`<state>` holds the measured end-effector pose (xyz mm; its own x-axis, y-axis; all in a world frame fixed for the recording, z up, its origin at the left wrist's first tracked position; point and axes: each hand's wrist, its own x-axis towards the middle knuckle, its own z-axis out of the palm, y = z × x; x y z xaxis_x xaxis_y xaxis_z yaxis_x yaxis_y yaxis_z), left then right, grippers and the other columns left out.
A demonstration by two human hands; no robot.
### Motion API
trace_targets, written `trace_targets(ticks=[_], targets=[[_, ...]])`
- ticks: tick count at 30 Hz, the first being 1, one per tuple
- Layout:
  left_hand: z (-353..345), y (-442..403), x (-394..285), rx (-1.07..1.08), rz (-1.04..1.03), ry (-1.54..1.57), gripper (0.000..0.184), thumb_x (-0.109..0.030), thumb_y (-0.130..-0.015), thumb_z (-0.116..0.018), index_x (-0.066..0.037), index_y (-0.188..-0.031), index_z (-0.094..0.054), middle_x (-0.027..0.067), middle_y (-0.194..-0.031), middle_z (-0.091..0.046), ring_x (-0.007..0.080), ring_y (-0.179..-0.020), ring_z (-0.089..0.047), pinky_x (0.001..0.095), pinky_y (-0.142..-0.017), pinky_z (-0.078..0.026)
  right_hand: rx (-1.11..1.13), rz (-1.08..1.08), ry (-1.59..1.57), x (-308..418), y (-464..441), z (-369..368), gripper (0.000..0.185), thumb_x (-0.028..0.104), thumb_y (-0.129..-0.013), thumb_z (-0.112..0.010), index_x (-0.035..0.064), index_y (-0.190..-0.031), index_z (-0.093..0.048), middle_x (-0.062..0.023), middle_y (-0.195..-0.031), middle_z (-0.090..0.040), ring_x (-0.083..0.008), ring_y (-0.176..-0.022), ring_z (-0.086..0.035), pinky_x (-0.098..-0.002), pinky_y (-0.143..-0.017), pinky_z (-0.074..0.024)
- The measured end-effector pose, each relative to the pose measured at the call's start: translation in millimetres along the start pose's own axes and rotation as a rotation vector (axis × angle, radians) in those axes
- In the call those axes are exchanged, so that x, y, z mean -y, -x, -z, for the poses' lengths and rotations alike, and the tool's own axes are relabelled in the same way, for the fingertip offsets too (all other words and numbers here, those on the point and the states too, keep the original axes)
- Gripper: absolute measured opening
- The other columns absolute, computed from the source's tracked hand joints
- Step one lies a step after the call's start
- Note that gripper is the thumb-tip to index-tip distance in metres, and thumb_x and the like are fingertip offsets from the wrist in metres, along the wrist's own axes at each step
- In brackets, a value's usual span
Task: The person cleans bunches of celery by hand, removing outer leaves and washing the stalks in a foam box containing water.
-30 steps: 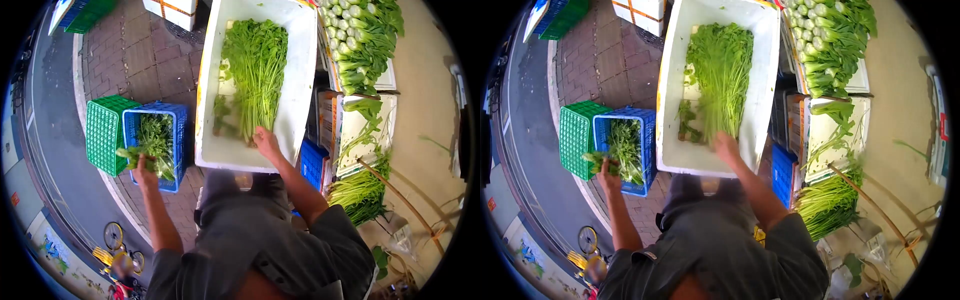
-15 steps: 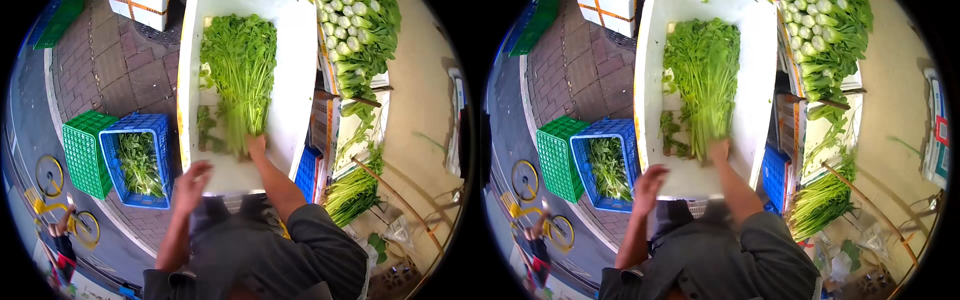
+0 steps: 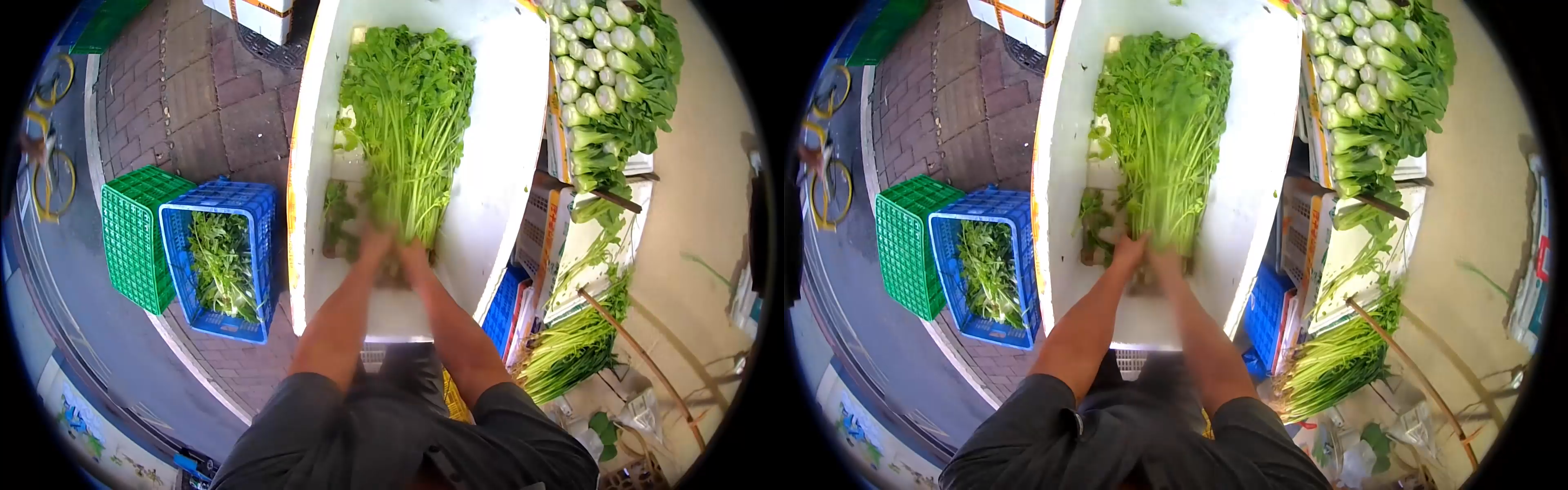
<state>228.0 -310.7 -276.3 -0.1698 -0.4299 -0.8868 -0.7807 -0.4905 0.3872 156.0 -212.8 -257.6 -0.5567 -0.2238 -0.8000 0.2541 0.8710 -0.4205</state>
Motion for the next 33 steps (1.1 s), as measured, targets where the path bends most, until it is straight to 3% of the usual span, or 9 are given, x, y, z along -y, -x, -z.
trace_targets(ticks=[4,10,12,15,18,21,23,30,33], targets=[[12.3,-3.9,9.7,0.188,0.01,0.281,0.079,-0.049,-0.091,-0.068,0.006,-0.143,-0.047,0.0253,-0.139,-0.054,0.0334,-0.128,-0.051,0.0414,-0.107,-0.041,0.224,0.072,-0.046,21.9,23.6,12.4,0.051,0.034,-0.086,-0.072,-0.0033,-0.119,-0.062,-0.0194,-0.106,-0.07,-0.0248,-0.093,-0.065,-0.0397,-0.078,-0.051],[32.3,54.3,-30.7,0.225,-0.056,0.317,0.064,-0.047,-0.095,-0.064,0.007,-0.129,-0.057,0.0218,-0.116,-0.067,0.0267,-0.101,-0.064,0.0399,-0.088,-0.05,0.056,0.183,-0.004,68.7,78.9,41.4,0.035,0.02,-0.09,-0.066,-0.004,-0.116,-0.061,-0.0152,-0.1,-0.069,-0.023,-0.089,-0.064,-0.0377,-0.075,-0.0509],[73.3,152.9,-113.7,0.12,-0.03,0.34,0.061,-0.048,-0.096,-0.063,0.01,-0.117,-0.063,0.0265,-0.113,-0.067,0.0282,-0.098,-0.065,0.0424,-0.084,-0.052,0.011,0.183,0.046,101.2,111.6,64.0,0.033,0.015,-0.091,-0.065,-0.0035,-0.117,-0.06,-0.0139,-0.102,-0.068,-0.0227,-0.091,-0.065,-0.0373,-0.078,-0.052],[86.3,215.0,-114.5,0.097,-0.241,0.415,0.057,-0.047,-0.096,-0.063,0.009,-0.107,-0.062,0.0198,-0.095,-0.068,0.0261,-0.082,-0.064,0.0419,-0.072,-0.051,0.043,0.359,-0.298,153.5,205.4,105.5,0.032,0.012,-0.091,-0.065,-0.0023,-0.12,-0.061,-0.0125,-0.105,-0.069,-0.0209,-0.091,-0.066,-0.036,-0.081,-0.0536],[73.3,209.6,-62.8,0.213,-0.113,0.57,0.068,-0.042,-0.095,-0.066,0.004,-0.139,-0.044,0.0269,-0.111,-0.064,0.0321,-0.097,-0.065,0.0405,-0.081,-0.053,0.105,0.388,-0.387,109.3,214.0,103.4,0.036,0.009,-0.09,-0.067,-0.0023,-0.123,-0.059,-0.0106,-0.101,-0.069,-0.0182,-0.091,-0.066,-0.0344,-0.081,-0.0546],[68.8,184.3,-30.3,0.024,-0.262,0.152,0.056,-0.036,-0.094,-0.067,0.009,-0.124,-0.056,0.0245,-0.101,-0.069,0.0283,-0.092,-0.068,0.0406,-0.074,-0.055,0.161,0.273,0.044,48.2,180.6,95.6,0.038,0.006,-0.089,-0.069,-0.0035,-0.124,-0.057,-0.0121,-0.096,-0.07,-0.0203,-0.084,-0.069,-0.035,-0.074,-0.0569],[77.6,169.3,-23.1,0.067,-0.27,-0.009,0.053,-0.033,-0.094,-0.067,0.011,-0.123,-0.057,0.0246,-0.1,-0.07,0.0287,-0.091,-0.069,0.0417,-0.071,-0.056,0.187,0.081,-0.091,32.2,169.1,99.4,0.034,0.008,-0.09,-0.068,-0.0036,-0.12,-0.058,-0.014,-0.094,-0.071,-0.0226,-0.077,-0.07,-0.0366,-0.069,-0.0587],[125.5,244.9,-49.8,0.363,-0.025,0.796,0.053,-0.022,-0.097,-0.061,0.006,-0.139,-0.043,0.0193,-0.111,-0.067,0.03,-0.089,-0.07,0.0423,-0.071,-0.059,0.248,0.077,-0.597,110.1,229.8,141.3,0.032,0.011,-0.093,-0.065,-0.0029,-0.12,-0.056,-0.0156,-0.093,-0.07,-0.0238,-0.072,-0.068,-0.0365,-0.065,-0.0583],[104.6,200.7,16.2,0.35,-0.301,0.612,0.045,-0.021,-0.098,-0.061,0.006,-0.132,-0.048,0.0185,-0.109,-0.067,0.0287,-0.087,-0.069,0.0422,-0.069,-0.059,0.275,-0.006,-0.549,56.3,203.7,125.3,0.034,0.015,-0.093,-0.064,-0.0034,-0.121,-0.056,-0.0162,-0.096,-0.07,-0.0237,-0.07,-0.068,-0.0365,-0.064,-0.0581]])
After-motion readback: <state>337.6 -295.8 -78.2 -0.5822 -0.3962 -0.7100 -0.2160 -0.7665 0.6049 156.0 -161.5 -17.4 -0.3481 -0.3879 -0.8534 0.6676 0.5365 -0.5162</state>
